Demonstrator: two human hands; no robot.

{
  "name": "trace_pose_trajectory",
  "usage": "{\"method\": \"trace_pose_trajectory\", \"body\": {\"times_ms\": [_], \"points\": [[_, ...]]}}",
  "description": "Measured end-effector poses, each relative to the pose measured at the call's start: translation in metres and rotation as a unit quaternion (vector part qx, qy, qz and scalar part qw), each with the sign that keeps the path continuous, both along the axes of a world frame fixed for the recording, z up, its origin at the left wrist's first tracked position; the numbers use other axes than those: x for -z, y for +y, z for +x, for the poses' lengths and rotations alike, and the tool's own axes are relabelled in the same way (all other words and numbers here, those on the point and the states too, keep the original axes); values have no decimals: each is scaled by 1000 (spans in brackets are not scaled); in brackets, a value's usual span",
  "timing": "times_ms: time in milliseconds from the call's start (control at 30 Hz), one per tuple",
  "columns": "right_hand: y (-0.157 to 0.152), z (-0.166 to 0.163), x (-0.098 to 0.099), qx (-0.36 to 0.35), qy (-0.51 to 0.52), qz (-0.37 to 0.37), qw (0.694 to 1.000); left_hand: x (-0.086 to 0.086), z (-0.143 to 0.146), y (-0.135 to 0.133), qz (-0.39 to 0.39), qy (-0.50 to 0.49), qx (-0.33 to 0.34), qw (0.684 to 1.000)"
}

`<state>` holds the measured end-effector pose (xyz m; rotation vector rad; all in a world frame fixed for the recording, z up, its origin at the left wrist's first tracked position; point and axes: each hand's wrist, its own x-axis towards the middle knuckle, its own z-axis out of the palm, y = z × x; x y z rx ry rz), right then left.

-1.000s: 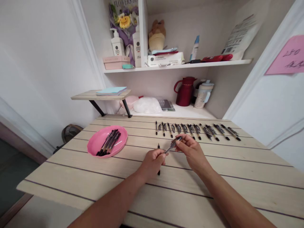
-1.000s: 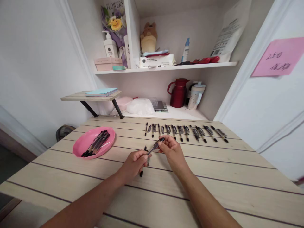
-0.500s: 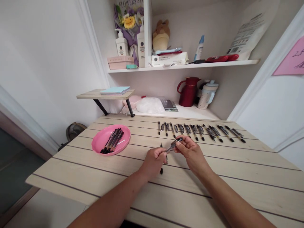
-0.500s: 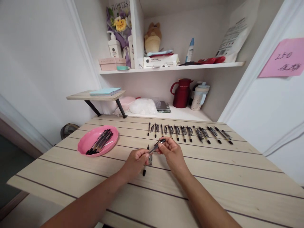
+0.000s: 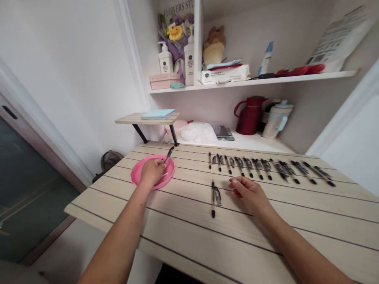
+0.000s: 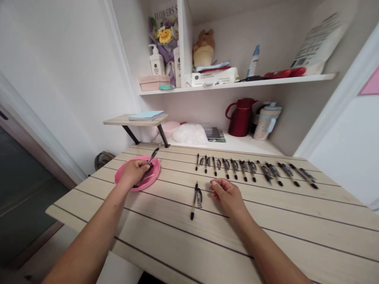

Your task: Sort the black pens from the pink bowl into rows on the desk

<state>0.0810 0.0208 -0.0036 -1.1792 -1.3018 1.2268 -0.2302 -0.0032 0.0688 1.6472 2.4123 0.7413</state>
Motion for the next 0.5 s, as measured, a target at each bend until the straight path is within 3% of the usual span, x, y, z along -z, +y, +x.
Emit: {"method": "trace_pose_trajectory", "body": {"times_ms": [167,500], "points": [[5,-2,11,-7,-36,-6,999,3,-32,-9,-54,66,-69,994],[8,-1,18,-5,-40,-8,999,12,-33,-6,-99,122,-108,982]]}}
